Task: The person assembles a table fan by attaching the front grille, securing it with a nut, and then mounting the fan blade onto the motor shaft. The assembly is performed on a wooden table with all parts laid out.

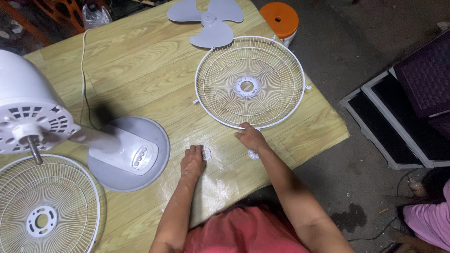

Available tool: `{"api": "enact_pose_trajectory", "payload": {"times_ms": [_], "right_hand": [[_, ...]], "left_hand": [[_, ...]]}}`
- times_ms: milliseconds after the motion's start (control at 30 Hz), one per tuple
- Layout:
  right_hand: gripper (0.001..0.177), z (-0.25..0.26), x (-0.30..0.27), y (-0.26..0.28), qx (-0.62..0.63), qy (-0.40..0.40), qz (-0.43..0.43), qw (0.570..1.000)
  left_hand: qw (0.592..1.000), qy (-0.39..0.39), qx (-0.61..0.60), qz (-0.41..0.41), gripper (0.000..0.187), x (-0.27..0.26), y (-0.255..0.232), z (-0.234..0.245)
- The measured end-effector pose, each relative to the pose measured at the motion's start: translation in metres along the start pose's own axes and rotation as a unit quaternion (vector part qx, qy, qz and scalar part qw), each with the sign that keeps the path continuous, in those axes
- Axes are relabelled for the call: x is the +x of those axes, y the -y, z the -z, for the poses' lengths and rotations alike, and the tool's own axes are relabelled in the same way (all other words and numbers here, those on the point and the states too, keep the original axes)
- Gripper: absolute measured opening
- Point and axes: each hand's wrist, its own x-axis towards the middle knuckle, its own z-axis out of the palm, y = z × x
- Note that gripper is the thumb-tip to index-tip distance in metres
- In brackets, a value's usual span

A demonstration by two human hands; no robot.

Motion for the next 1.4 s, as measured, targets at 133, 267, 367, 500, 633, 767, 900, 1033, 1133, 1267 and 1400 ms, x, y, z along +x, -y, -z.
{"api": "enact_pose_trajectory", "payload": {"times_ms": [133,267,367,500,633,767,900,1033,1133,1267,1400], "right_hand": [[0.058,-0.001,0.001,-0.001,-0.011,-0.005,-0.005,1.0],[0.054,0.001,0.0,0.0,-0.02,-0.01,-0.008,1.0],[0.05,0.001,0.0,0.001,-0.042,-0.01,-0.014,0.999],[0.046,-0.001,-0.001,0.0,-0.049,-0.017,0.01,0.999],[0.045,-0.001,-0.005,0.001,-0.035,0.002,0.019,0.999],[0.048,0.0,-0.014,0.004,0.098,0.029,0.058,0.993],[0.045,-0.003,-0.018,0.013,0.17,0.062,0.065,0.981],[0.04,-0.005,-0.015,0.019,0.19,0.073,0.104,0.973],[0.038,-0.011,-0.013,0.017,0.204,0.086,0.114,0.968],[0.037,-0.02,-0.013,0.017,0.207,0.097,0.116,0.966],[0.042,-0.026,-0.017,0.027,0.277,0.139,0.133,0.941]], "left_hand": [[0.996,-0.01,-0.077,0.041,0.064,-0.001,-0.006,0.017],[0.99,-0.005,-0.111,0.081,0.061,0.0,-0.012,0.036],[0.987,0.003,-0.123,0.099,0.061,0.005,-0.014,0.045],[0.987,0.012,-0.12,0.108,0.066,0.007,-0.015,0.048],[0.986,-0.007,-0.134,0.101,0.065,0.006,-0.018,0.055],[0.977,-0.07,-0.181,0.083,0.064,0.009,-0.027,0.069],[0.973,-0.118,-0.187,0.066,0.067,0.014,-0.039,0.082],[0.969,-0.137,-0.197,0.05,0.068,0.013,-0.045,0.091],[0.969,-0.137,-0.199,0.051,0.067,0.009,-0.047,0.093],[0.966,-0.127,-0.218,0.051,0.068,0.005,-0.049,0.095],[0.954,-0.137,-0.264,0.035,0.068,0.001,-0.051,0.098]]}}
